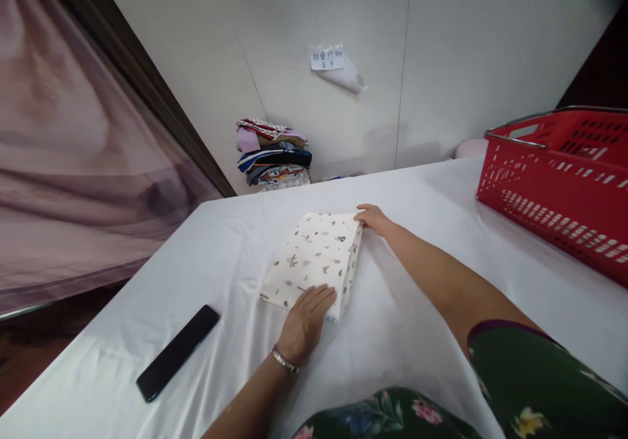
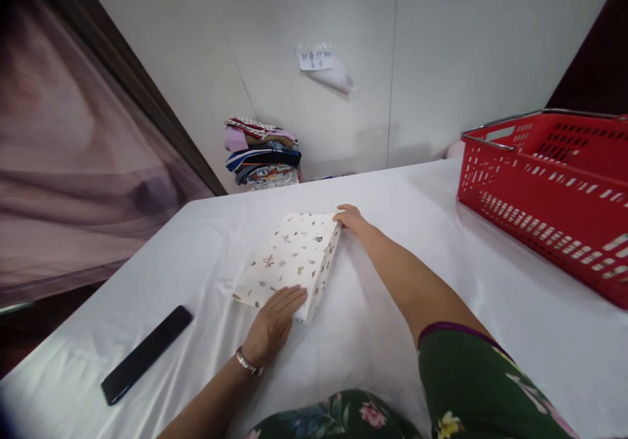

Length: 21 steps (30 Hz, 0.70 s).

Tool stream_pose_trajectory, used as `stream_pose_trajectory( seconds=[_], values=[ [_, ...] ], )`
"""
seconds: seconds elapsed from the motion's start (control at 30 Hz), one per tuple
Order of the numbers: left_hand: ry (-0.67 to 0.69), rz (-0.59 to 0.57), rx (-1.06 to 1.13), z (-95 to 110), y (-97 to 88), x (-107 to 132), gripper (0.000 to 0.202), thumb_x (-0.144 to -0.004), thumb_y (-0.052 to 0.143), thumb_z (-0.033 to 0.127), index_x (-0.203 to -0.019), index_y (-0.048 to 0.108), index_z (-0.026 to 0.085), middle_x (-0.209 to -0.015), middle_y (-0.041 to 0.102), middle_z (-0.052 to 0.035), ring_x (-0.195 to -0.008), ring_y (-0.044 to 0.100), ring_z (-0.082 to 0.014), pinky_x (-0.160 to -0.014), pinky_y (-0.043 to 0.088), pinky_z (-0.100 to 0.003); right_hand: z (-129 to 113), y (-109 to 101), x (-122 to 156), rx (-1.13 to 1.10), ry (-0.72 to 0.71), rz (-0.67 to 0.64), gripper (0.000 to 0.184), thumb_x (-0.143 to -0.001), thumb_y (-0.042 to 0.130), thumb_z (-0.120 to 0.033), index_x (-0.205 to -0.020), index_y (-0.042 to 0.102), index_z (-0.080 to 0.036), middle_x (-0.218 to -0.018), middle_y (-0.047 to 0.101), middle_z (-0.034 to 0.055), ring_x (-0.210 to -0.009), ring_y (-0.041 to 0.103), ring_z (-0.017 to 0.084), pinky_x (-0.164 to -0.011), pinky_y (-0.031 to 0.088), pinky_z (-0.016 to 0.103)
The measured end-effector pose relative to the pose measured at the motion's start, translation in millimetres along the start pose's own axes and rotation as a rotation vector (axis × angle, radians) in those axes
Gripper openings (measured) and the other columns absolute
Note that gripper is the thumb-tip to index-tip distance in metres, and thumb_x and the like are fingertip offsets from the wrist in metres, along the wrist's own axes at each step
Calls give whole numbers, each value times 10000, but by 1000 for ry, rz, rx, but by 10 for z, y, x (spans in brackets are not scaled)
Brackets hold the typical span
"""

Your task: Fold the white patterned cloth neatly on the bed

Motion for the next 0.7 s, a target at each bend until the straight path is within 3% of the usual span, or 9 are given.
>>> stream_pose_trajectory(
  seconds=[0.27, 0.5, 0.7],
  values=[
    [-59, -67, -27, 110, 7, 13, 664, -652, 373, -6, -1290, 422, 169, -1290, 518, -79, -1249, 401, -186, -1031, 333, -446, 166, -24, 7, 24, 2, -27, 515, -649, 673, -101, -1148, 546, -126, -973, 628, 94, -668, 596, 123, -594, 496, 222],
    [-240, -9, -56, 360, -21, -162, 550, -745, 581, 340, -1246, 453, 151, -1227, 528, -129, -1158, 450, -275, -1005, 311, -477, 107, -79, 102, -31, 47, -79, 523, -744, 660, -247, -1204, 467, -92, -923, 639, 112, -637, 610, 127, -575, 540, 255],
    [-283, 27, -129, 406, 38, -232, 492, -772, 543, 256, -1238, 449, 128, -1174, 549, -129, -1092, 484, -266, -962, 341, -459, 91, -60, -5, 22, 70, -59, 499, -699, 667, -138, -1167, 504, -84, -865, 644, 99, -593, 605, 126, -542, 534, 249]
  ],
)
Point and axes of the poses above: each hand's wrist, its own x-axis away from the middle knuckle, its own y-axis out of the palm, z = x × y, the point moved 2 cm from there along -x, towards the middle knuckle
